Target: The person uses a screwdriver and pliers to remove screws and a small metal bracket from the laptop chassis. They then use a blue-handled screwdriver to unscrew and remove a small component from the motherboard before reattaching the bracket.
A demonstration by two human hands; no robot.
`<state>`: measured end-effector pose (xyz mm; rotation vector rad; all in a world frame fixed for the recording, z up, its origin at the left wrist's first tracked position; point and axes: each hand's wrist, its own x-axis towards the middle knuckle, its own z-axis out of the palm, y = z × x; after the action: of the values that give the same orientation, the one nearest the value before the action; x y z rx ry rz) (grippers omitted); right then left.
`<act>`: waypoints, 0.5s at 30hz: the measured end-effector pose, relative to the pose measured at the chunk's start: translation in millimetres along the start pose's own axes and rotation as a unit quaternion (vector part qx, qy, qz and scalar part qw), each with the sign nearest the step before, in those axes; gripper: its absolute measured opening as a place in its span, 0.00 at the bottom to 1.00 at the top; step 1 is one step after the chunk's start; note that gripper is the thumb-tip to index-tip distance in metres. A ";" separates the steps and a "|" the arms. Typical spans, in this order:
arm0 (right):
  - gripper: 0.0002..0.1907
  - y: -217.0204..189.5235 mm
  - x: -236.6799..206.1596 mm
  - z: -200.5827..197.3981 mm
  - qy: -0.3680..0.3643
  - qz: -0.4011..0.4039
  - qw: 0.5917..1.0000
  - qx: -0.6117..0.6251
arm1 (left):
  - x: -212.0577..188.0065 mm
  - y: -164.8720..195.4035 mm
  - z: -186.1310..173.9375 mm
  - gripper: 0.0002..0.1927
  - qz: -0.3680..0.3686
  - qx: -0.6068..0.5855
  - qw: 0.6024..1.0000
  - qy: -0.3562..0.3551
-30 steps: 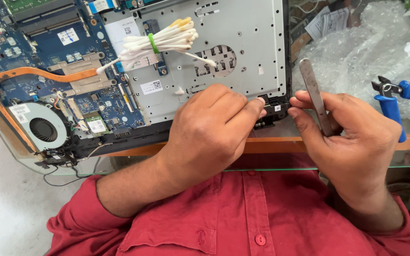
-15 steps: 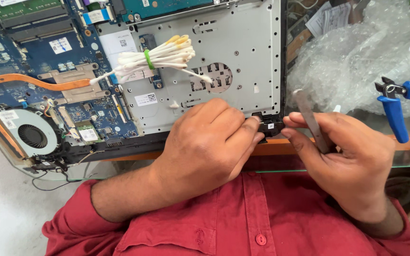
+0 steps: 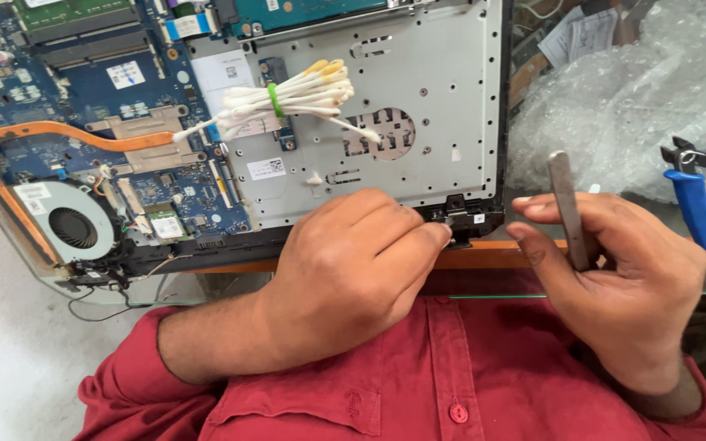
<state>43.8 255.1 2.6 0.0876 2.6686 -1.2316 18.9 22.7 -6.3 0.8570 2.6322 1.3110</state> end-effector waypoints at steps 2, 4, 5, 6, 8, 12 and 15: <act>0.11 0.1 1.1 1.5 -0.003 0.003 1.000 0.004 | -3.3 1.6 -2.1 0.06 -0.025 -0.003 1.000 -0.007; 0.11 0.5 1.5 3.9 -0.007 -0.005 1.000 0.007 | -4.1 1.0 0.6 0.06 -0.039 -0.004 0.999 -0.005; 0.11 0.6 1.2 6.5 -0.010 -0.015 1.000 0.009 | -5.1 1.1 1.4 0.06 -0.046 -0.005 0.999 -0.004; 0.11 0.7 0.8 8.1 -0.013 -0.025 1.000 0.011 | -6.3 1.2 1.6 0.06 -0.048 0.004 0.999 -0.009; 0.11 0.7 -0.3 9.0 -0.008 -0.005 1.000 0.024 | -7.0 0.3 3.0 0.05 -0.047 0.019 0.999 -0.018; 0.10 0.8 -2.1 7.4 0.000 0.018 0.999 0.031 | -9.8 0.4 2.3 0.04 -0.061 0.012 0.998 -0.025; 0.10 0.0 -4.3 7.0 0.002 0.041 0.999 0.016 | -13.1 0.1 0.6 0.08 -0.062 0.011 0.998 -0.025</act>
<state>49.1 249.9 -0.9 0.2014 2.6214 -1.2503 30.1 16.4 -8.8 0.7079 2.6188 1.2159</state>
